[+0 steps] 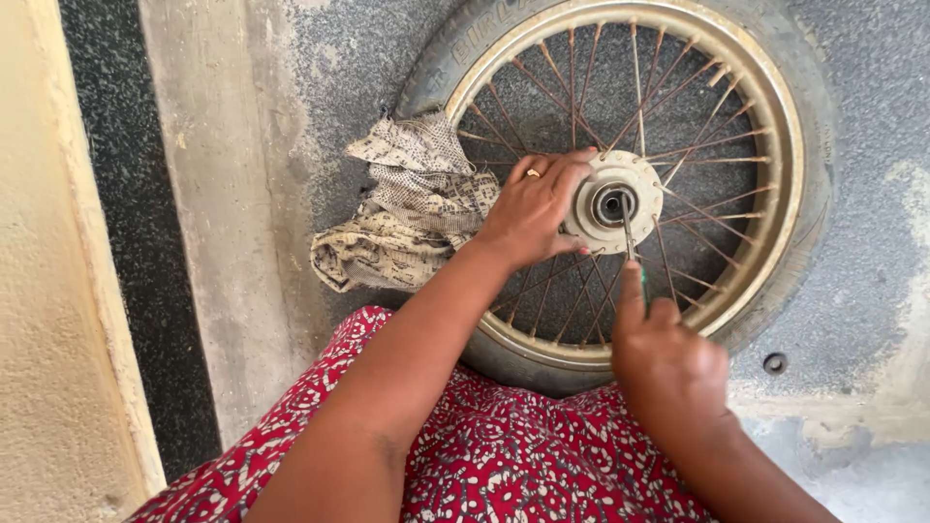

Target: The person kneels on the floor cleaning the hub of a detached motorcycle wheel. They use a green-handled screwdriver to scrape around the hub, wipe the hub and spokes with a rag, lift and reposition the wheel, and continue scraping and wiping the hub area.

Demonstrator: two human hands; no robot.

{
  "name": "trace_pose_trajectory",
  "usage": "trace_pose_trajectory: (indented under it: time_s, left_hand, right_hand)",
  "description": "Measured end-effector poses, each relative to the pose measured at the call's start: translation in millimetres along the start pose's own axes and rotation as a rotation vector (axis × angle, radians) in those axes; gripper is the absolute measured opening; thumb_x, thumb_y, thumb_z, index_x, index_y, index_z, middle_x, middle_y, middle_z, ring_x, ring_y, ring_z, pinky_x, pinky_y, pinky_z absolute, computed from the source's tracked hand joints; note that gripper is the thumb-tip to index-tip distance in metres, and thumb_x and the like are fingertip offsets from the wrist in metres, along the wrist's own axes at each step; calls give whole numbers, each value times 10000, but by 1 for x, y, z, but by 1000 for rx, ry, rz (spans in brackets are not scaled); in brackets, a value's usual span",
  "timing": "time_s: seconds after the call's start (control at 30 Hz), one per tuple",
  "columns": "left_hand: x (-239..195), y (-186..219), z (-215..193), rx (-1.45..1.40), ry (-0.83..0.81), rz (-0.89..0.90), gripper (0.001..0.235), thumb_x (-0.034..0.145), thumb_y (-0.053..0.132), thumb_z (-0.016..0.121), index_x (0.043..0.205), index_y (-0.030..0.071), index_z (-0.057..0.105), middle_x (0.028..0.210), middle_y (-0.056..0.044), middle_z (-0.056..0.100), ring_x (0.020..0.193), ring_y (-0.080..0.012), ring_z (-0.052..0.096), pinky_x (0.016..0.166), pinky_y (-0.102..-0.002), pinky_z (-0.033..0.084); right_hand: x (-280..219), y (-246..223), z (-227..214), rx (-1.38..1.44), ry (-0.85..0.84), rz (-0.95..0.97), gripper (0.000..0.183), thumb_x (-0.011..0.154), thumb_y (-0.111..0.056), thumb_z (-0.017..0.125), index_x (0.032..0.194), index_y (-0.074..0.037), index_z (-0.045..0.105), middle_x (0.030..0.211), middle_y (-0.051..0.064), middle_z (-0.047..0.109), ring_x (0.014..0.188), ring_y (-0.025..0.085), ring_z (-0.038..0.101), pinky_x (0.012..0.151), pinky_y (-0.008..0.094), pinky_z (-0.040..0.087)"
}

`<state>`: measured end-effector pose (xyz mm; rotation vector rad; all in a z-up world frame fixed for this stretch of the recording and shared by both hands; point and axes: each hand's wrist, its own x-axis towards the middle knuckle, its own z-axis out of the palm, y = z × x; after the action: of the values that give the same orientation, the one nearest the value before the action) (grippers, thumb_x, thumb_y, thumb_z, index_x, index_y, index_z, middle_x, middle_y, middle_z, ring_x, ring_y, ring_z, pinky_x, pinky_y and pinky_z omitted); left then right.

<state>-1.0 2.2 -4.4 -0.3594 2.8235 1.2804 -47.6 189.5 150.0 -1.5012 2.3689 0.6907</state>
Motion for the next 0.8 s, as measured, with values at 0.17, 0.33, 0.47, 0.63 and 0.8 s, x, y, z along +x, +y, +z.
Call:
trace_pose_trajectory:
  time_s: [0.17, 0.33, 0.47, 0.63, 0.8]
  left_hand:
    - [5, 2, 8, 54, -42, -49, 1115, 503, 503, 968, 1346, 73, 379, 1520, -127, 411, 1379, -334, 440, 1211, -526, 225]
    - [2, 9, 2, 9, 11, -17, 1011, 548, 391, 978, 1343, 126, 413, 1511, -121, 448, 1377, -334, 473, 1211, -519, 281]
    - [3, 4, 4, 12, 58, 38, 968, 585, 300, 981, 1355, 131, 419, 1510, -129, 463, 1367, -340, 495, 1194, -526, 311]
    - [-1, 7, -3, -30, 99, 96, 937, 590, 244, 980, 1331, 121, 419, 1482, -157, 474, 1318, -382, 511, 1149, -537, 340]
    - [-2, 7, 1, 6, 101, 76, 941, 559, 242, 980, 1313, 127, 429, 1471, -142, 486, 1313, -376, 516, 1151, -535, 338]
  right_hand:
    - [-5, -13, 18, -170, 11, -102, 567, 911, -84, 597, 1478, -65, 599, 672, 32, 661, 366, 34, 456, 306, 247, 397]
    - [1, -5, 6, 317, 250, 72, 422, 929, -211, 692, 1300, -11, 693, 659, 138, 694, 363, 193, 572, 325, 362, 466]
    - [4, 12, 10, 456, 251, 98, 379, 966, -180, 700, 1299, 1, 713, 708, 159, 713, 480, 226, 663, 448, 383, 549]
    - [9, 30, 9, 643, 232, 200, 295, 982, -213, 734, 1253, -99, 756, 877, 185, 759, 667, 316, 711, 631, 441, 579]
    - [17, 71, 6, 883, 159, 262, 332, 951, -208, 728, 1260, -90, 756, 951, 202, 767, 699, 217, 723, 647, 364, 558]
